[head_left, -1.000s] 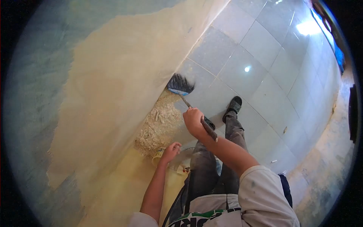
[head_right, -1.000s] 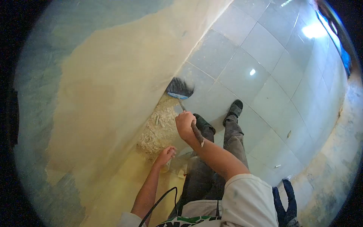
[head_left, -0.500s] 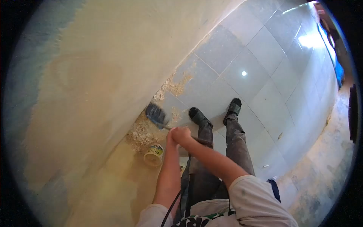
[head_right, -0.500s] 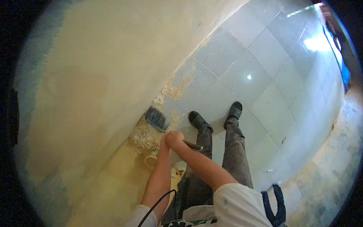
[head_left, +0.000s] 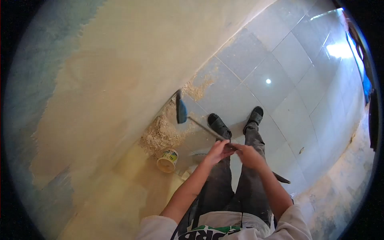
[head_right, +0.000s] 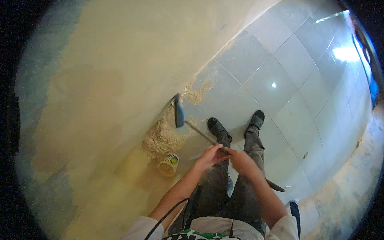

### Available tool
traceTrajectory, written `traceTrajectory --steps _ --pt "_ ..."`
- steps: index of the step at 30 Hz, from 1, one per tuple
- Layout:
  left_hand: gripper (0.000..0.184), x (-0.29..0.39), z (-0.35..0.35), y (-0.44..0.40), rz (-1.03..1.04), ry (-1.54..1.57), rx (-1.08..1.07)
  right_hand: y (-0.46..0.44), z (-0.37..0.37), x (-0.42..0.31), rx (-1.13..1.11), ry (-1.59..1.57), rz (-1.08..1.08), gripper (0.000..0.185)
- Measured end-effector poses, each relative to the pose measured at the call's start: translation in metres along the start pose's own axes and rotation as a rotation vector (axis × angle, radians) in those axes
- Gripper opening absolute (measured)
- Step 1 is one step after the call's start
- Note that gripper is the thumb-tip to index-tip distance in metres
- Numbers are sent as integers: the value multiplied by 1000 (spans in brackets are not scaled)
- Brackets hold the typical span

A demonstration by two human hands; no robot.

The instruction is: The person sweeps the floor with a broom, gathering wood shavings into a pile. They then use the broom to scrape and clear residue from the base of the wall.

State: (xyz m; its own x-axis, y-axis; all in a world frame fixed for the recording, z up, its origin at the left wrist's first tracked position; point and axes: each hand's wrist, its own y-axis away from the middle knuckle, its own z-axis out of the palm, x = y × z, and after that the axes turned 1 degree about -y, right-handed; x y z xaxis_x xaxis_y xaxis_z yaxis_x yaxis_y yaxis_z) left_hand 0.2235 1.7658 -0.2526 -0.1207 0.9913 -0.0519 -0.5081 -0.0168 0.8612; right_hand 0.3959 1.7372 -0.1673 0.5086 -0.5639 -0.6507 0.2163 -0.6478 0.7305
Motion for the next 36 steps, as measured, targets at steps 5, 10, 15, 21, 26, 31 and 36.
traceTrajectory --steps 5,10,15,21,26,31,36 --pt "28 25 74 -54 28 -401 115 1 -36 28 309 -150 148 33" --pt "38 38 94 -84 212 -508 221 -59 -30 53 624 -324 162 35" --pt "54 19 60 -54 133 -267 269 -121 35 44 524 -513 363 46" --pt "51 -25 -6 37 4 12 501 -149 160 33 410 -569 399 54" --pt "35 -34 -52 84 17 100 440 -153 188 -17 271 -608 489 55" --pt "27 -64 -50 99 142 147 603 -141 210 -25 37 -434 467 69" --pt "22 -54 24 102 194 302 692 -160 277 11 -4 -281 364 48"
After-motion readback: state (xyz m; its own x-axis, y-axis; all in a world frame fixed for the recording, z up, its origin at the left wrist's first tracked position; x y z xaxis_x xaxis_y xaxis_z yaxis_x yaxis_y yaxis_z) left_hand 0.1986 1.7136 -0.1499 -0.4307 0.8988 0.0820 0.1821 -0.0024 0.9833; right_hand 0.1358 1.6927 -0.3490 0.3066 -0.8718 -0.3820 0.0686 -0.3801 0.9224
